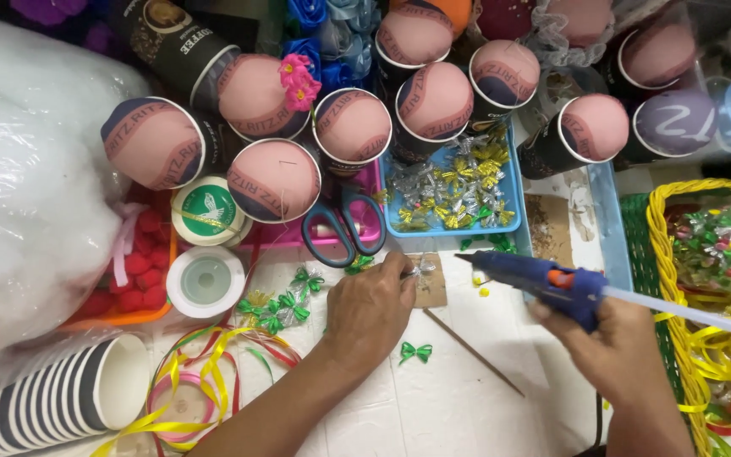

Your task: Applying hot glue to small decorative bows and attaching them to a cardboard surface.

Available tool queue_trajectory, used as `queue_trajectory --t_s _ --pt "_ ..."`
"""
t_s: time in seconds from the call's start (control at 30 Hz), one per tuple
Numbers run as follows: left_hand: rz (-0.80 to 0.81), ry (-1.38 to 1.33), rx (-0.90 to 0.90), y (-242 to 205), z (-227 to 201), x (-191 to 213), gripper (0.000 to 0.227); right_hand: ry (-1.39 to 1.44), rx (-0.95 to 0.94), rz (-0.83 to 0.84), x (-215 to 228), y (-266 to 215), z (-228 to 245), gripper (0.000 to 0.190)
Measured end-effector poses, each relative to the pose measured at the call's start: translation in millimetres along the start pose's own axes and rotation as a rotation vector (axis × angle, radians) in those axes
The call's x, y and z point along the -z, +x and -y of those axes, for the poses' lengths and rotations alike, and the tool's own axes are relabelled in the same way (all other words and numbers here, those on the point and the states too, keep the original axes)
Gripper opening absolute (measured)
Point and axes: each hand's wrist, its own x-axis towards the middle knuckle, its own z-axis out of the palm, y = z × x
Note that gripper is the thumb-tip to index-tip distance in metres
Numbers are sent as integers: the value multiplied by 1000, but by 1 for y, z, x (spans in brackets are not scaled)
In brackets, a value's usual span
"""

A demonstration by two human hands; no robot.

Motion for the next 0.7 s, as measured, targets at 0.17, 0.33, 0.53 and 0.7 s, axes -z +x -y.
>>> queue_trajectory --t_s 0.17,0.33,0.53,0.7 --pt "-31 14 -1 0 1 -3 19 390 -133 -217 38 -2 -22 20" --pt "-27 35 16 -2 3 -5 22 564 -180 -218 41 7 -59 22" --pt "-28 41 -28 -5 -1 3 24 571 -172 -171 26 17 -48 22" --pt "-128 84 -110 -10 -8 14 23 -63 -206 -142 21 19 -36 53"
